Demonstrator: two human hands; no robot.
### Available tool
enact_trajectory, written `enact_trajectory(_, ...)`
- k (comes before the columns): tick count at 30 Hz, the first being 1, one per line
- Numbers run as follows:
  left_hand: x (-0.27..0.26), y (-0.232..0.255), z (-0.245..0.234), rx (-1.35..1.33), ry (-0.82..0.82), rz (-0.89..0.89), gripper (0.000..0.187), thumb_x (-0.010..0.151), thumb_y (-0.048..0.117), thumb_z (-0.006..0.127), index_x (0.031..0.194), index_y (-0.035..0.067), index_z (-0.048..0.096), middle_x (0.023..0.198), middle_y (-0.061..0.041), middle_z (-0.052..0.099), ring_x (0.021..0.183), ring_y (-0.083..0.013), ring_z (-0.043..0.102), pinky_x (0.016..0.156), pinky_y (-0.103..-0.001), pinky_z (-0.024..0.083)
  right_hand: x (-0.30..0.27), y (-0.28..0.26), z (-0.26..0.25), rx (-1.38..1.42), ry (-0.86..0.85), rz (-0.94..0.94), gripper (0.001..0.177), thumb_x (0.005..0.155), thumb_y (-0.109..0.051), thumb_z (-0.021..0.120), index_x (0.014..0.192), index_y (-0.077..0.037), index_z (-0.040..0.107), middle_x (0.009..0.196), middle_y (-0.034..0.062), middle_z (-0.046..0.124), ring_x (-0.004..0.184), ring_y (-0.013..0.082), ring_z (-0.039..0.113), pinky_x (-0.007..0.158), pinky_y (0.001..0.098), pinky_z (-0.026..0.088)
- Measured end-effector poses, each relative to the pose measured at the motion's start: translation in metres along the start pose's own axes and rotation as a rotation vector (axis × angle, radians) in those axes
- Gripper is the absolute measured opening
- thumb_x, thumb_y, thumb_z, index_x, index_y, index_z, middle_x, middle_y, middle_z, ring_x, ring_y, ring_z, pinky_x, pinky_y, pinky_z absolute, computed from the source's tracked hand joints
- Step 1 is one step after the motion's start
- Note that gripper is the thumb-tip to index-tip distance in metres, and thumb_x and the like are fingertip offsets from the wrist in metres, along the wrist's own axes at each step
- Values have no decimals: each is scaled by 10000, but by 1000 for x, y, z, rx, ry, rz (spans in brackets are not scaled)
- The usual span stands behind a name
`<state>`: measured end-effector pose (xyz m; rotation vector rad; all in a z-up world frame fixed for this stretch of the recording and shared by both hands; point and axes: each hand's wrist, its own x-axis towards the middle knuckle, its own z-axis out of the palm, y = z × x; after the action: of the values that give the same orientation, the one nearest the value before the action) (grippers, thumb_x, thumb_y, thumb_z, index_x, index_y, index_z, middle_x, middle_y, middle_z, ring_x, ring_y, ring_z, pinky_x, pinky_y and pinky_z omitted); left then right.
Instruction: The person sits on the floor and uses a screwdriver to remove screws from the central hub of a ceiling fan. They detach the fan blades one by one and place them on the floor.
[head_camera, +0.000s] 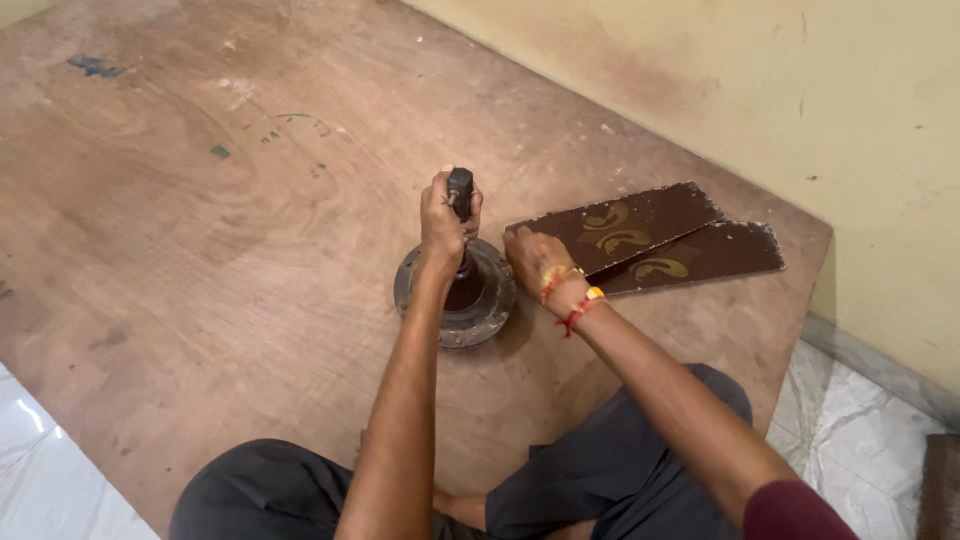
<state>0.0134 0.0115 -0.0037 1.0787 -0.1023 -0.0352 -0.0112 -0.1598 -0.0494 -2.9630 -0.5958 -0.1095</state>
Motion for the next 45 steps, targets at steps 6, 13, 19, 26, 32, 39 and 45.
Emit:
enact_trajectory(6, 3, -1, 0, -31, -29, 16, 544, 1063, 411, 313, 699, 63, 520, 528, -15, 452, 371, -102, 342, 351, -279, 237, 20, 7, 20, -81, -111, -54, 96, 820, -41, 644, 870, -9, 719, 1060, 272, 685, 901, 438, 707, 725, 485, 597)
enact_trajectory(13, 3, -14, -2, -41, -18, -6, 529, 1057, 390, 347, 704, 51, 548, 519, -21, 470, 371, -118, 372, 355, -279, 253, 5, 12, 29, 136, -31, 92, 101, 919, -61, 593, 968, 1, 656, 941, 257, 701, 877, 448, 695, 732, 513, 572)
enact_trajectory(19, -1, -25, -6, -47, 37, -43, 511, 1061, 403, 412, 744, 42, 584, 526, -30, 494, 398, -131, 434, 383, -288, 310, -1, 20, 43, -2, 116, -221, 90, 790, -31, 590, 759, -9, 672, 1033, 215, 679, 913, 407, 681, 745, 491, 581)
enact_trajectory(26, -47, 9, -28, 387, 116, 35, 527, 1075, 397, 347, 1224, 25, 690, 1119, -105, 744, 1069, -199, 689, 996, -326, 517, 1, 22, 45, -34, 75, -101, 87, 807, -8, 613, 795, 5, 698, 1011, 210, 674, 941, 395, 681, 785, 486, 585)
enact_trajectory(32, -94, 79, -24, 803, -263, 403, 736, 838, 240, 600, 1526, 62, 409, 1482, -216, 518, 1336, -352, 551, 1116, -476, 399, 2, 23, 46, -37, 47, -41, 81, 788, -16, 643, 794, -14, 724, 1031, 222, 679, 877, 410, 707, 734, 480, 591)
enact_trajectory(39, -81, 122, 18, 1059, -286, 369, 635, 1017, 363, 558, 1568, 102, 384, 1535, -213, 493, 1411, -385, 491, 1153, -492, 389, -15, 33, 49, -28, 34, 47, 111, 852, -38, 619, 900, -2, 713, 899, 222, 700, 858, 395, 720, 746, 458, 587)
enact_trajectory(45, -54, 128, 47, 1154, -333, 372, 620, 978, 409, 490, 1497, 73, 446, 1507, -163, 512, 1324, -329, 561, 1083, -496, 394, -28, 19, 24, 235, -35, 147, 159, 927, -134, 640, 909, -29, 759, 911, 262, 714, 901, 427, 699, 790, 509, 560)
